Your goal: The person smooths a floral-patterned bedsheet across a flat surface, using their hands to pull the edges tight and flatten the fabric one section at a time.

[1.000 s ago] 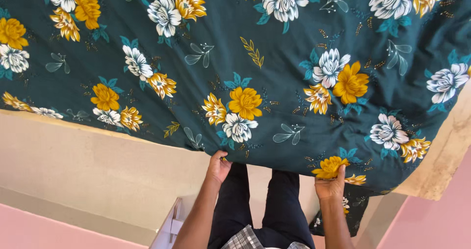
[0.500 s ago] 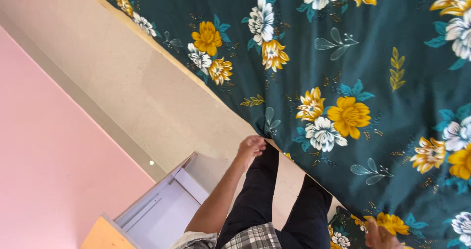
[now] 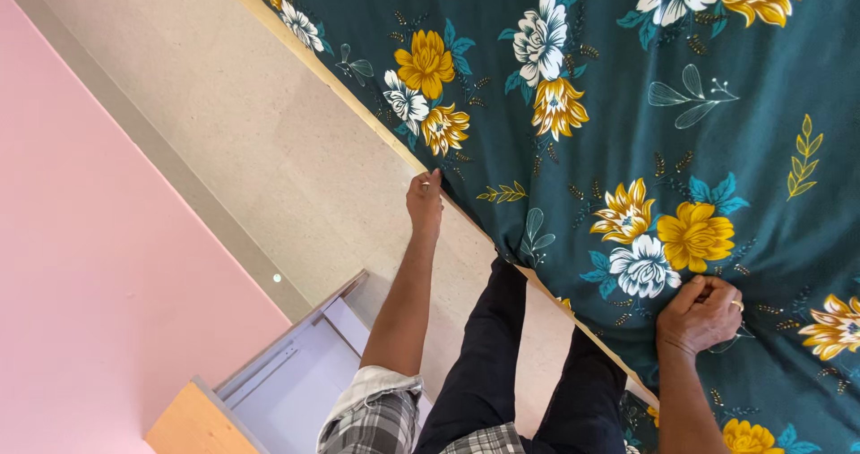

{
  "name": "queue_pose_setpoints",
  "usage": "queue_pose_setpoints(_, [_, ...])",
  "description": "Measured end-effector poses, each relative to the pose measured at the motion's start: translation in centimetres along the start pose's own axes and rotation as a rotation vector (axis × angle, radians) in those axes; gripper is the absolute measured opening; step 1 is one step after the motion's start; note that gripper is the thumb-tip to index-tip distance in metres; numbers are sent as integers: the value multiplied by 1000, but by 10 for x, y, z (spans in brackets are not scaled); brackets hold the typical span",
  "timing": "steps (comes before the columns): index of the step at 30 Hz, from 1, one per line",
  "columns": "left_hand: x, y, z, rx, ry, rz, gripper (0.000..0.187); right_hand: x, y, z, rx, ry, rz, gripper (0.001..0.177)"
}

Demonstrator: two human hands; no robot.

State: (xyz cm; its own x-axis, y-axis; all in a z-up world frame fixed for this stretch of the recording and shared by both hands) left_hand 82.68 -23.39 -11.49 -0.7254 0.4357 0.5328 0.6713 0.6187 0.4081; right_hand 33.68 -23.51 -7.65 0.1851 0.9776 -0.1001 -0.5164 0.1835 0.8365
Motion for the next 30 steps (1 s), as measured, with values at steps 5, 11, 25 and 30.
queue_pose_setpoints(5, [-8,7,6,79,27,62,22,2,-9,-12,54,-15,25,21])
queue_pose_setpoints(11, [-27,4,-1,-251,-103,65,25,3,-13,-15,68,-13,32,23])
queue_pose_setpoints(25, [-37,37,-9,-499,-176,-290,22,2,-16,-18,81,-4,29,23])
queue_pose_setpoints(30, [5,15,-14,-149,-187,-121,49,4,-20,-23,103,-30,21,23])
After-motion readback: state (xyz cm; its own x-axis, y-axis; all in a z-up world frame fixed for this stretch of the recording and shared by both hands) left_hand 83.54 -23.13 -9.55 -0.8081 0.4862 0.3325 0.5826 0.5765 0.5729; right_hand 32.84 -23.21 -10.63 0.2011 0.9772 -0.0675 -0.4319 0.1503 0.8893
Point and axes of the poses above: each hand's wrist, its own x-axis away from the middle knuckle, its own y-axis out of the back of the hand, z = x × y, the point moved 2 cm from there along -x, towards the middle knuckle, and after that the axes turned 9 degrees about -x, right-handed, at the moved point
